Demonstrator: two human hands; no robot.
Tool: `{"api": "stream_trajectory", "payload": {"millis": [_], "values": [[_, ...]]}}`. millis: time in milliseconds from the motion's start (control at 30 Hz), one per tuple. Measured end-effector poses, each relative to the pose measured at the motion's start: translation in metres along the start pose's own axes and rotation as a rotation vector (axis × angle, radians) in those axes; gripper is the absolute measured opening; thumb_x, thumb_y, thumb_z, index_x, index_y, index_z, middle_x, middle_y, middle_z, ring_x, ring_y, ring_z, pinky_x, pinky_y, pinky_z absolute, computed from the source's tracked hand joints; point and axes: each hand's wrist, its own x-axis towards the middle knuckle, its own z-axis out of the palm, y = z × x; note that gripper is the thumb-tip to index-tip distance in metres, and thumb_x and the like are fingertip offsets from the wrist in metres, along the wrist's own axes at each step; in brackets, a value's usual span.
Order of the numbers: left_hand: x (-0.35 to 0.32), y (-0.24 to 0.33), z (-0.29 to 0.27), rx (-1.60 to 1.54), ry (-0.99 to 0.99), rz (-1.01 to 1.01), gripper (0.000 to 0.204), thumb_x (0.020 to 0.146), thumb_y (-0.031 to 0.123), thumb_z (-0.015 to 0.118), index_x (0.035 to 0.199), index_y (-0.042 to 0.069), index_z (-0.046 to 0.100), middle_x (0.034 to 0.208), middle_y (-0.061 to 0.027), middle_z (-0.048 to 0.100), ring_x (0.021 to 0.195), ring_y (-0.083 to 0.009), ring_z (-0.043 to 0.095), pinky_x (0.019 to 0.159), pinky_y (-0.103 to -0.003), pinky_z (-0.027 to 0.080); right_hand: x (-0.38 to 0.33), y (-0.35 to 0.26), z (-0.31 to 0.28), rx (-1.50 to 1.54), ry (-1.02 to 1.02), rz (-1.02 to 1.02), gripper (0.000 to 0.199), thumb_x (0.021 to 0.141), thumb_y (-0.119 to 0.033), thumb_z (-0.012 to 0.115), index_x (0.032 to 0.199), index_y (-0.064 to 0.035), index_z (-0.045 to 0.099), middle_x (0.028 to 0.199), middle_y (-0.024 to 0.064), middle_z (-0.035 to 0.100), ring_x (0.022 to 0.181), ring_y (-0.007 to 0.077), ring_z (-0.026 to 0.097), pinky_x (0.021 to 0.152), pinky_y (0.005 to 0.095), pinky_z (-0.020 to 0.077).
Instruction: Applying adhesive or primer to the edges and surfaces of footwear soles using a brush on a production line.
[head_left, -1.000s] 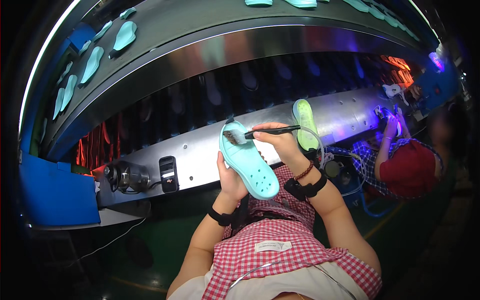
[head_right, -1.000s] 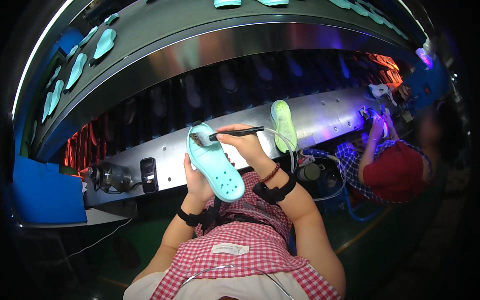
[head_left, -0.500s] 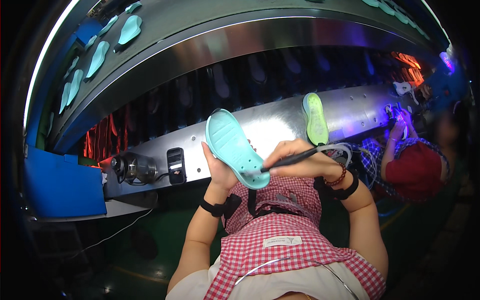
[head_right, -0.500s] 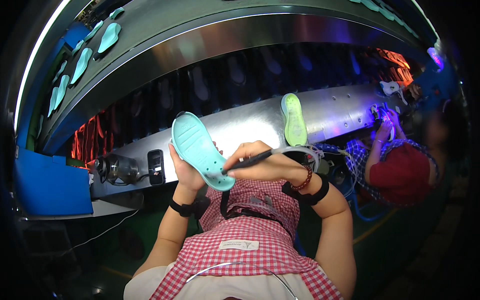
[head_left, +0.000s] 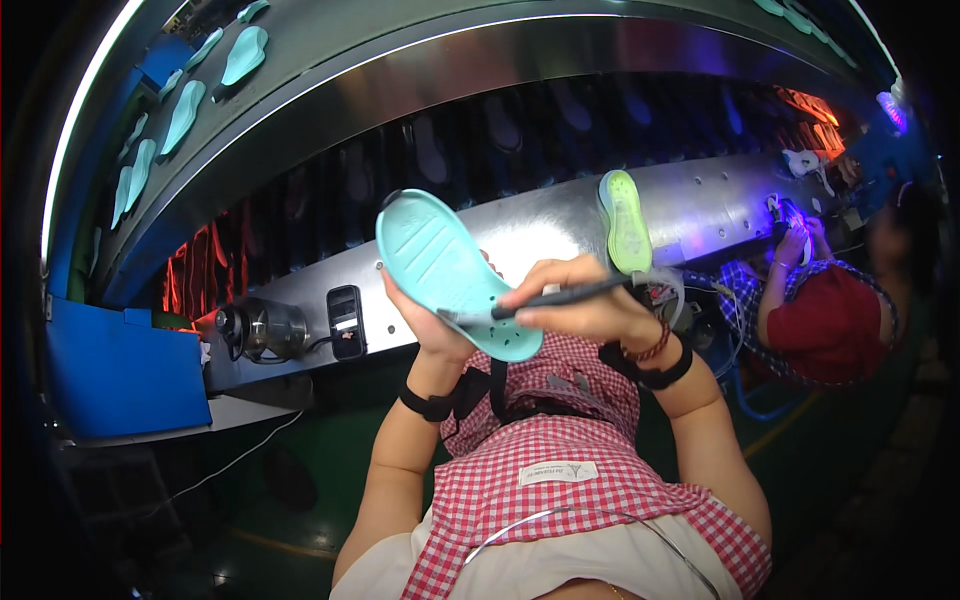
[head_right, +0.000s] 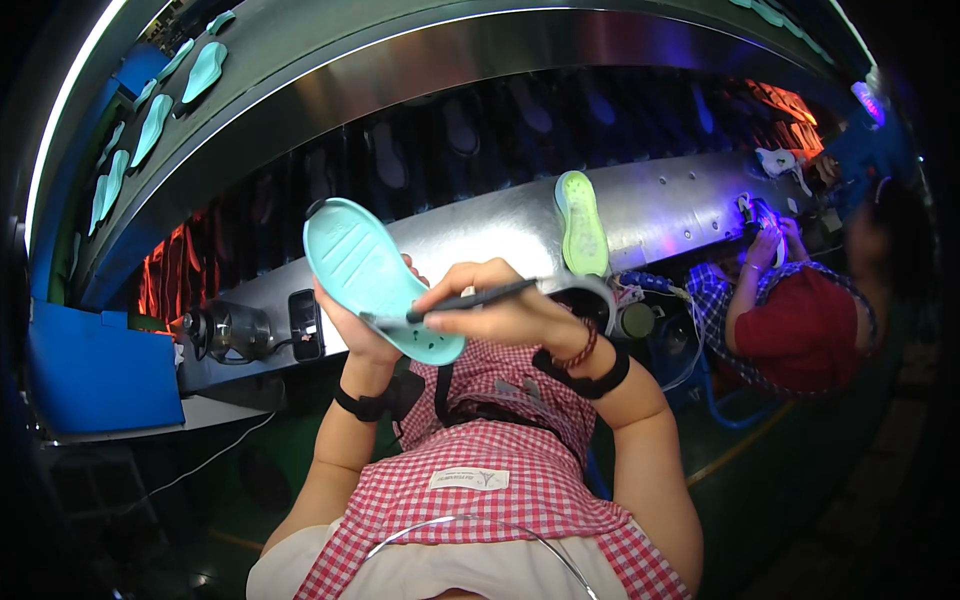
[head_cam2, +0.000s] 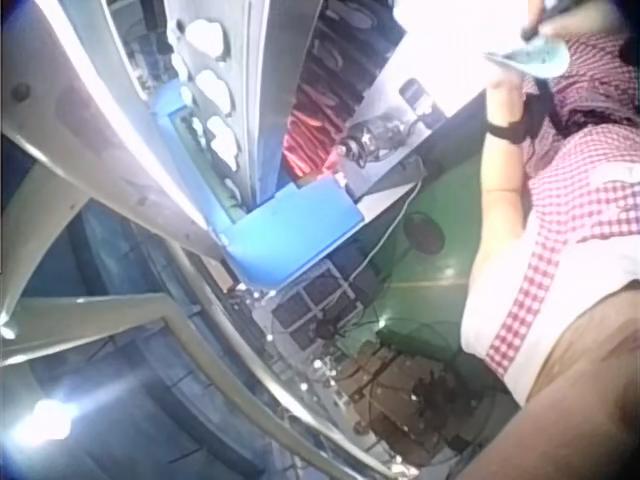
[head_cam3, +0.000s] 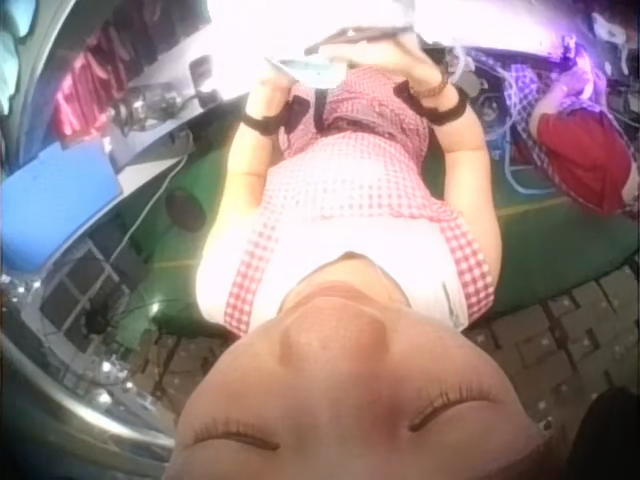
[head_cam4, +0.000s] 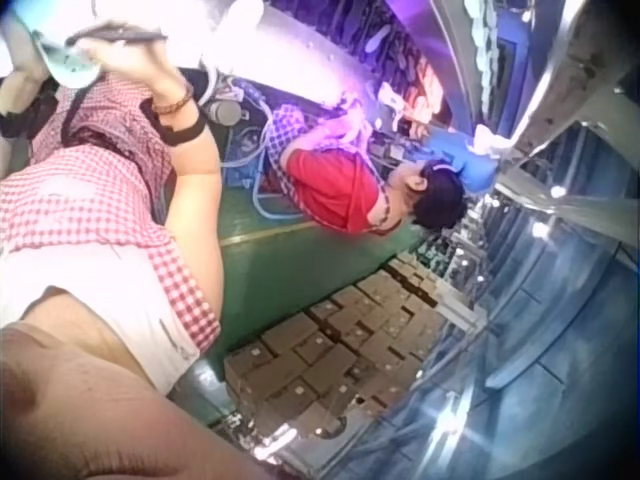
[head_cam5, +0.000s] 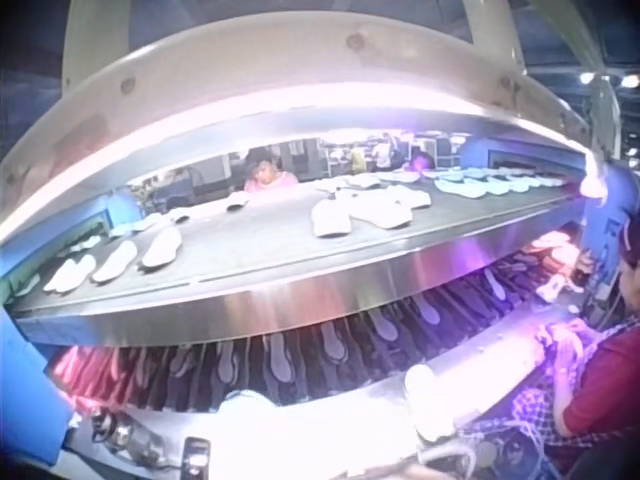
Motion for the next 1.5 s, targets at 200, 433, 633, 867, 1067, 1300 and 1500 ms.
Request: {"api": "stream_trajectory", "payload": {"millis": [200, 433, 633, 867, 1067, 1300, 1500], "values": [[0.009, 0.014, 0.006, 0.015, 0.080, 0.221, 0.085, 0.079, 0.071, 0.008, 0.111, 0.005, 0.049, 0.085, -0.0161, 0.058, 0.073, -0.0291, 0.058, 0.067, -0.041, 0.049, -0.010, 0.002, 0.001, 0.175, 0.109, -0.024, 0.020, 0.071, -0.003, 0.069, 0.091, -0.0036, 0.066, 0.090, 0.0106, 0.064, 0.081, 0.0176, 0.061, 0.075, 0.0271, 0.0476], [0.005, 0.027, 0.012, 0.117, -0.014, 0.294, 0.088, 0.077, 0.074, 0.007, 0.114, 0.005, 0.047, 0.089, -0.0162, 0.057, 0.076, -0.0283, 0.058, 0.068, -0.040, 0.049, -0.015, 0.010, -0.006, 0.222, -0.044, -0.102, 0.021, 0.071, -0.003, 0.069, 0.092, -0.0020, 0.065, 0.087, 0.0093, 0.065, 0.083, 0.0155, 0.061, 0.075, 0.0266, 0.0479], [0.005, 0.029, 0.017, 0.181, -0.018, 0.302, 0.088, 0.077, 0.074, 0.008, 0.117, 0.005, 0.045, 0.091, -0.0166, 0.057, 0.078, -0.0279, 0.058, 0.071, -0.040, 0.049, -0.015, 0.015, 0.001, 0.122, -0.017, -0.133, 0.019, 0.071, 0.000, 0.068, 0.091, -0.0012, 0.065, 0.091, 0.0090, 0.065, 0.083, 0.0149, 0.061, 0.076, 0.0282, 0.0497], [-0.002, 0.033, 0.036, -0.064, 0.133, 0.165, 0.082, 0.082, 0.068, 0.019, 0.129, 0.003, 0.036, 0.117, -0.0210, 0.049, 0.102, -0.0324, 0.053, 0.087, -0.043, 0.043, -0.018, 0.026, 0.006, 0.973, 0.146, 0.172, 0.017, 0.077, 0.001, 0.062, 0.094, 0.0044, 0.059, 0.097, 0.0164, 0.063, 0.088, 0.0184, 0.062, 0.078, 0.0255, 0.0508], [-0.015, 0.006, 0.009, -0.063, -0.180, -0.079, 0.061, 0.091, 0.047, 0.027, 0.130, 0.002, 0.034, 0.121, -0.0213, 0.046, 0.101, -0.0329, 0.054, 0.079, -0.046, 0.048, -0.024, 0.008, 0.023, 0.575, 0.194, 0.165, 0.018, 0.077, 0.001, 0.063, 0.095, 0.0023, 0.060, 0.096, 0.0135, 0.064, 0.084, 0.0144, 0.061, 0.075, 0.0238, 0.0498], [-0.009, 0.025, 0.005, 0.281, -0.216, -0.230, 0.050, 0.090, 0.038, 0.038, 0.121, -0.001, 0.043, 0.104, -0.0167, 0.057, 0.089, -0.0231, 0.060, 0.077, -0.034, 0.051, -0.016, -0.002, -0.001, 0.141, -0.024, -0.004, 0.023, 0.072, 0.002, 0.066, 0.095, 0.0001, 0.064, 0.094, 0.0127, 0.065, 0.087, 0.0182, 0.063, 0.078, 0.0271, 0.0504], [-0.008, 0.045, 0.014, 0.409, -0.256, -0.488, 0.048, 0.087, 0.031, 0.046, 0.120, -0.004, 0.043, 0.101, -0.0142, 0.058, 0.087, -0.0174, 0.060, 0.074, -0.028, 0.051, -0.013, -0.013, -0.024, 0.093, -0.407, -0.134, 0.021, 0.074, 0.000, 0.065, 0.095, 0.0014, 0.063, 0.094, 0.0148, 0.065, 0.090, 0.0240, 0.063, 0.079, 0.0314, 0.0501]]}}
